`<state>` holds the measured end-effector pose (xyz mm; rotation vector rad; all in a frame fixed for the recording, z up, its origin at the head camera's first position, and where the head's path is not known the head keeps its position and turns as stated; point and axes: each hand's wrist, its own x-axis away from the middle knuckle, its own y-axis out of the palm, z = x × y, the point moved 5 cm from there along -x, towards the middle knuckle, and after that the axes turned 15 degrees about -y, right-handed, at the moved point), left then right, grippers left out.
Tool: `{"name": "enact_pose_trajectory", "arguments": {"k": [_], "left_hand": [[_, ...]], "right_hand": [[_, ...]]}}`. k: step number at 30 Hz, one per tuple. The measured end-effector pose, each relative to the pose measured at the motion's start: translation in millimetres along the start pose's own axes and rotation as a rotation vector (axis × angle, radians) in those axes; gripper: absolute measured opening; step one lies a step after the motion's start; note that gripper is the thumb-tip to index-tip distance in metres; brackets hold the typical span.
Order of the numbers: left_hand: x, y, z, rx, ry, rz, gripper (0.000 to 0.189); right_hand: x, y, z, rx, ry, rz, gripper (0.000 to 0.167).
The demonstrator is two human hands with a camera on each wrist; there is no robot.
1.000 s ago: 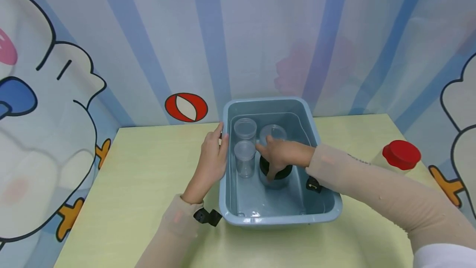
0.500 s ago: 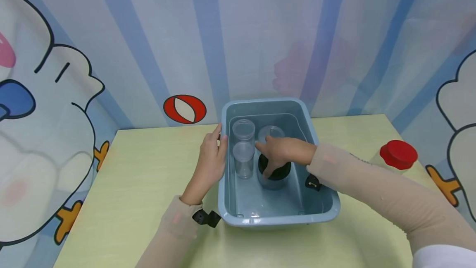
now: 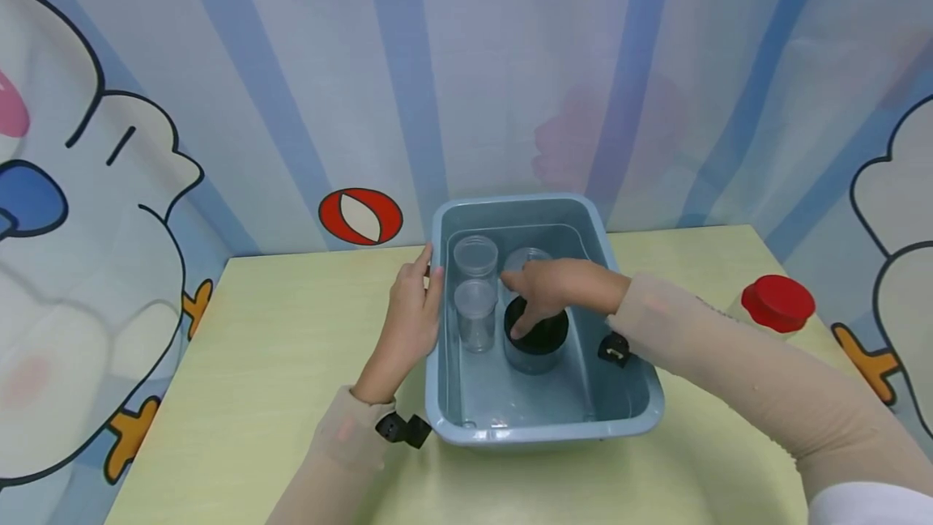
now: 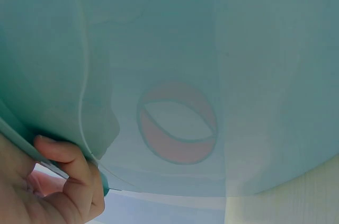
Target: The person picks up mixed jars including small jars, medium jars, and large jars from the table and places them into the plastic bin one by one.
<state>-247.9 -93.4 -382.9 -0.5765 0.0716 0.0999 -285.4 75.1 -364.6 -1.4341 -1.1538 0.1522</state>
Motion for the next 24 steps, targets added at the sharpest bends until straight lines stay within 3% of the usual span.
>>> {"name": "enact_pose_trajectory", "arguments": {"k": [7,24], "left_hand": [[0.2,-0.5,-1.1,-0.002,0.009,0.007,0.05],[-0.4,0.5,-1.7,-0.002,0.006,0.003,0.05]], "right_hand": [[9.1,-13.8,-0.1,-0.005,-0.06,0.059,0.074],[36.0,-40.0,8.0,-0.06,-0.11,0.166,0.063]]}}
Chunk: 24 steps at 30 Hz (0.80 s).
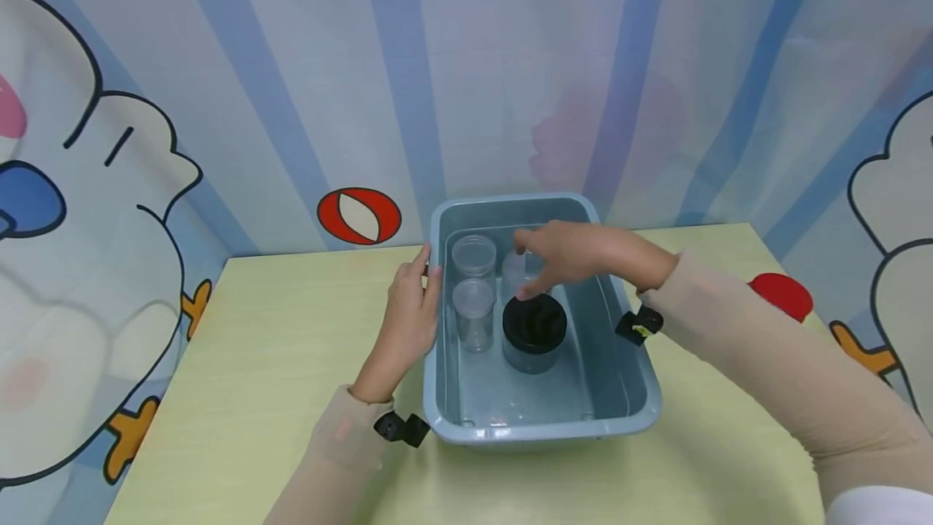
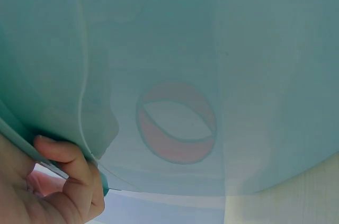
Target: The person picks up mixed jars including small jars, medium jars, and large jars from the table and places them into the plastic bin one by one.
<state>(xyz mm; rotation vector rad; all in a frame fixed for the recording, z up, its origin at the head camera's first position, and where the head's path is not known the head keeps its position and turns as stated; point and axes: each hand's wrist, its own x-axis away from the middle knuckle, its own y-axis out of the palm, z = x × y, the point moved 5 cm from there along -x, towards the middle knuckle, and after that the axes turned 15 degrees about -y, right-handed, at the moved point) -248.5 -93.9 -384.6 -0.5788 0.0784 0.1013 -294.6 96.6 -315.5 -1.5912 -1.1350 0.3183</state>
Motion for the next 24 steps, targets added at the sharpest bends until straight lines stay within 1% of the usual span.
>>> {"name": "enact_pose_trajectory", "arguments": {"k": [5,10,15,22,24], "left_hand": [[0.4,0.1,0.0,-0.009,0.0,0.001,0.05],[0.2,-0.4,0.6,-0.011,0.003,0.002,0.05],[-0.4,-0.3,0.0,-0.016,0.004,0.003,0.05],[-0.4,0.0,-0.6,-0.015,0.007,0.001,0.049],[-0.1,0.2,-0.6,-0.006,0.011,-0.001,0.049]], "right_hand": [[8.0,-9.2,-1.9,0.0,-0.036,0.035,0.061],[16.5,-18.8,-5.0,-0.01,-0.053,0.063,0.059],[24.5,-24.9,-6.6,-0.038,-0.068,0.09,0.061],[37.2,-29.7,1.2,-0.063,-0.069,0.136,0.06],[41.6,-31.2,2.6,-0.06,-0.082,0.153,0.059]]}}
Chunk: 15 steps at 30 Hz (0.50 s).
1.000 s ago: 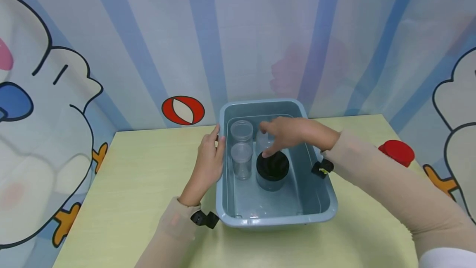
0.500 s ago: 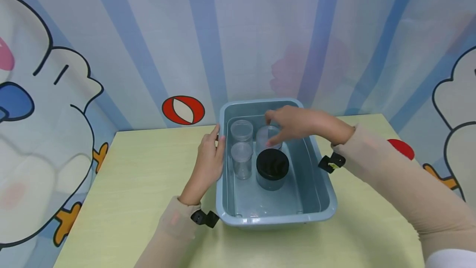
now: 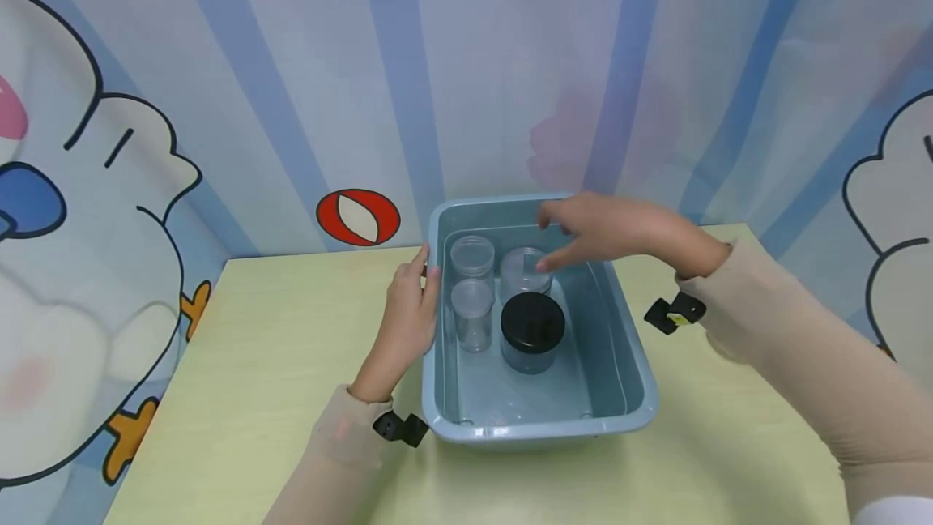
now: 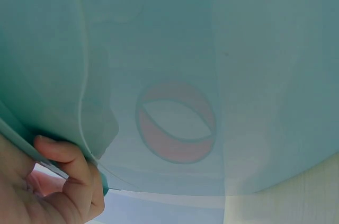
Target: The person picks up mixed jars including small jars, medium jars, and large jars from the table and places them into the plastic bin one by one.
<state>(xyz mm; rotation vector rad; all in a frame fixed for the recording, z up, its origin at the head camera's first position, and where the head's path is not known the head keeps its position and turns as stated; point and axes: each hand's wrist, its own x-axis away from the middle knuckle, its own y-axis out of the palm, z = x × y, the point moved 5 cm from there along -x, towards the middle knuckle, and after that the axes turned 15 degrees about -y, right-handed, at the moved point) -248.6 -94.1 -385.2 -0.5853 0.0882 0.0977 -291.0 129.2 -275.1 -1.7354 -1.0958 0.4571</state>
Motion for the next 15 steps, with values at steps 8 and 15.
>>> {"name": "enact_pose_trajectory", "arguments": {"k": [8,15], "left_hand": [[-0.1,-0.6,-1.2,0.011,0.009,0.0,0.05],[-1.4,-0.7,-4.7,0.01,-0.014,-0.006,0.051]], "right_hand": [[15.2,-3.6,6.5,0.012,0.008,0.028,0.058],[28.3,-4.1,15.7,-0.013,0.016,0.052,0.059]]}}
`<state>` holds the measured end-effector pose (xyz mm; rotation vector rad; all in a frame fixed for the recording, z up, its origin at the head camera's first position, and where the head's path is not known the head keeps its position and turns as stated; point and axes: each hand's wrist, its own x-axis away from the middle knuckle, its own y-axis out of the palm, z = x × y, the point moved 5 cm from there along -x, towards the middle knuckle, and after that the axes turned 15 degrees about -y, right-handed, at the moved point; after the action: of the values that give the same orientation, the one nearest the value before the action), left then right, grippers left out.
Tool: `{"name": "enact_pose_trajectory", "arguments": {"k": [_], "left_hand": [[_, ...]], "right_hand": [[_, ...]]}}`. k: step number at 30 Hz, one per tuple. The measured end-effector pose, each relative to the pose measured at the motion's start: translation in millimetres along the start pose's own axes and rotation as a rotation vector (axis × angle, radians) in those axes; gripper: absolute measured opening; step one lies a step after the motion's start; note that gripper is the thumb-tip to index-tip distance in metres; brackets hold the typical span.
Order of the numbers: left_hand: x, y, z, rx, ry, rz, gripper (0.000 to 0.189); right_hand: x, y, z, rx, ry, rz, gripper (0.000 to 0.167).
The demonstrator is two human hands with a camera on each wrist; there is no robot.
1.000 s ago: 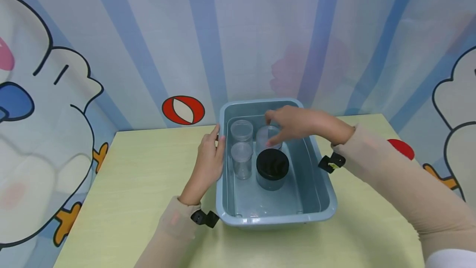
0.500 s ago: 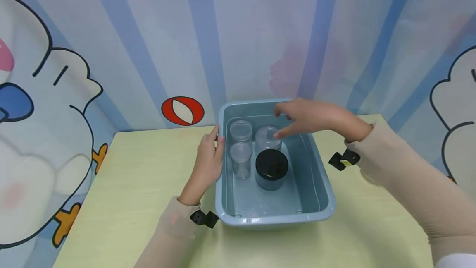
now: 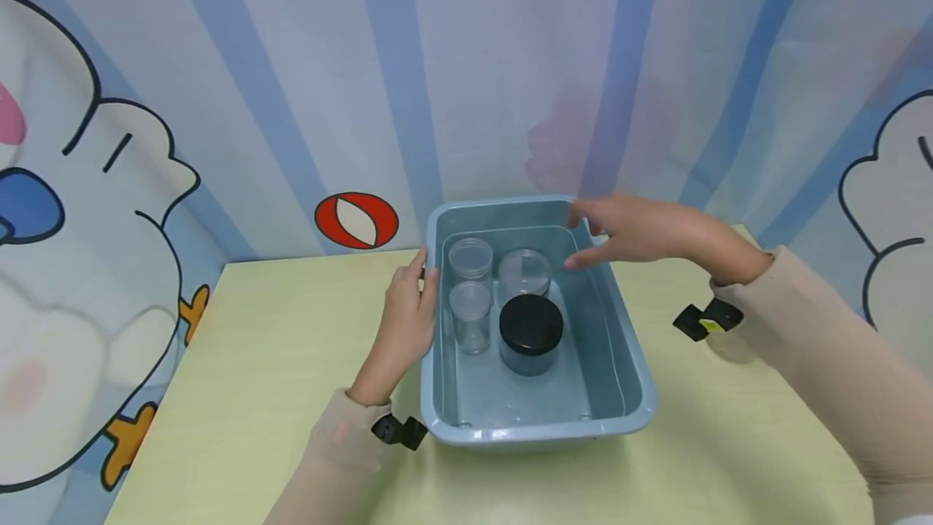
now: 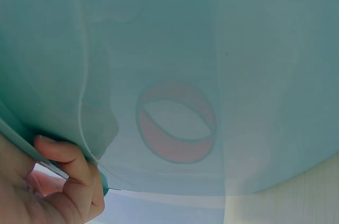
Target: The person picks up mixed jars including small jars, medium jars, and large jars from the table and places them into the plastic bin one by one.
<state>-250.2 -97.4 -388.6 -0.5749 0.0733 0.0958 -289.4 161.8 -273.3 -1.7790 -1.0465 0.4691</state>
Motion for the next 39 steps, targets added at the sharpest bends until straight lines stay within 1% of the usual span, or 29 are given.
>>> {"name": "enact_pose_trajectory", "arguments": {"k": [4,9,17,20,27,39], "left_hand": [[0.3,0.0,-0.4,0.002,-0.012,-0.003,0.051],[-0.3,0.3,-0.4,-0.004,-0.01,0.001,0.051],[-0.5,1.6,-0.6,0.002,-0.01,0.007,0.051],[-0.5,1.0,-0.1,-0.004,-0.01,0.012,0.051],[0.8,-0.2,1.8,-0.002,-0.008,0.006,0.05],[1.5,-0.7,2.8,0.0,-0.001,0.003,0.05]], "right_hand": [[6.4,-0.2,6.0,-0.008,0.017,0.011,0.06],[14.8,-1.0,12.0,-0.006,0.035,0.031,0.059],[28.3,-3.3,17.4,-0.009,0.054,0.094,0.05],[34.2,-3.4,22.3,-0.007,0.07,0.111,0.049],[50.1,-5.1,36.1,0.047,0.116,0.116,0.051],[76.8,-6.4,56.9,0.071,0.19,0.146,0.053]]}}
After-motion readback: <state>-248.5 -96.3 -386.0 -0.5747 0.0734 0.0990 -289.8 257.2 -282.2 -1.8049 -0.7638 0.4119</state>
